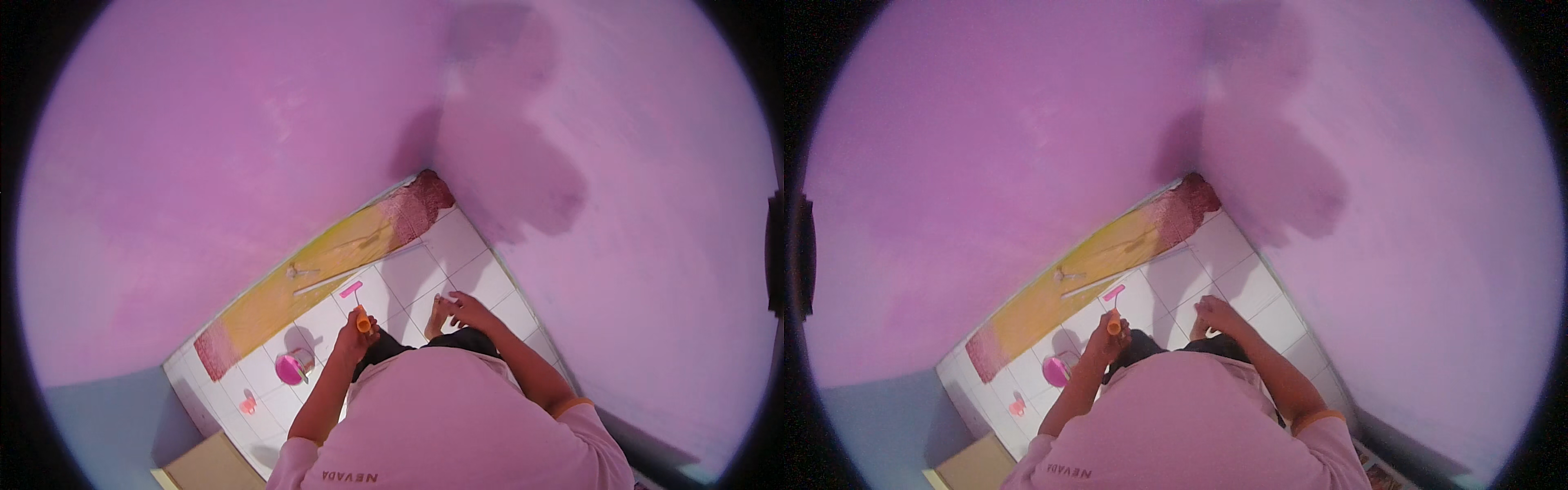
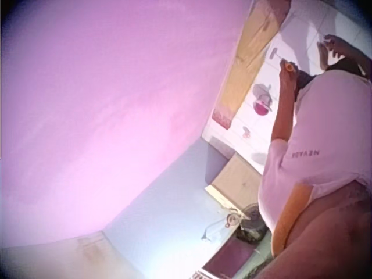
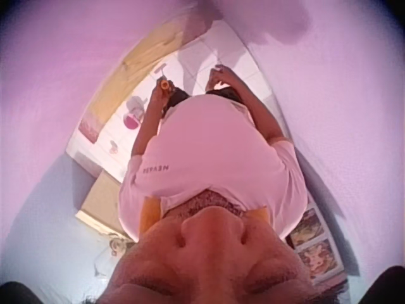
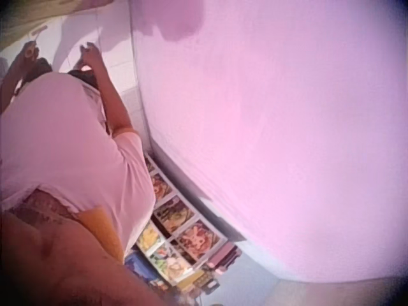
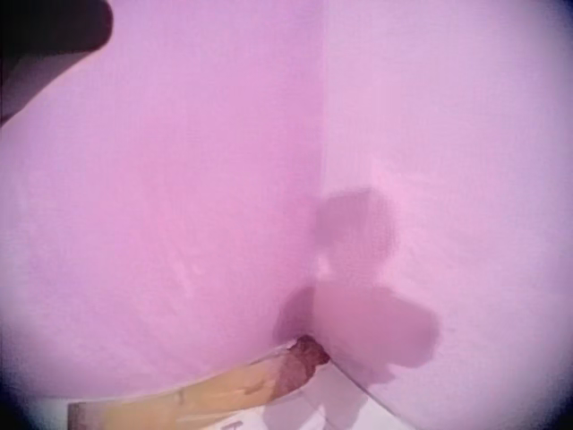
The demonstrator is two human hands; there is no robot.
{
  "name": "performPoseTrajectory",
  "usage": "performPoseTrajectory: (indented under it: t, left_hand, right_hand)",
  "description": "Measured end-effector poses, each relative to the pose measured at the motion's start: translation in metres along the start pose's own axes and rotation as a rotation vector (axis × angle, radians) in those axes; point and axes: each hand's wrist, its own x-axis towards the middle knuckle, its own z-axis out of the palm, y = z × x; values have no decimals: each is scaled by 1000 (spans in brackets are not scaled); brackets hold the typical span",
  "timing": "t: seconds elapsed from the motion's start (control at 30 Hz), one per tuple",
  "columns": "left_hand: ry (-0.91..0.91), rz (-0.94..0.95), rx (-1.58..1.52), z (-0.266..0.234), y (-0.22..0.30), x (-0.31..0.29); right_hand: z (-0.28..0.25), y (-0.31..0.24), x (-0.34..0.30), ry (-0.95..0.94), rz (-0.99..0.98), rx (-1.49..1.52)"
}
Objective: The person paints a wall pink using a roller, repeatedly dipping it into a paint bucket. They then fold a protective cloth on the floor and move a pink storage unit.
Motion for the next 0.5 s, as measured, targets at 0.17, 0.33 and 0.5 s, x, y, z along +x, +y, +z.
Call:
performPoseTrajectory:
  t: [0.17,0.33,0.5]
  left_hand:
    - [169,101,-153,15,-14,6]
    - [230,180,-197,22,-18,8]
    - [341,171,-141,27,-24,36]
  right_hand:
    - [-69,31,22,34,102,37]
    - [-103,61,65,100,89,-124]
    - [-114,80,93,220,-24,-377]
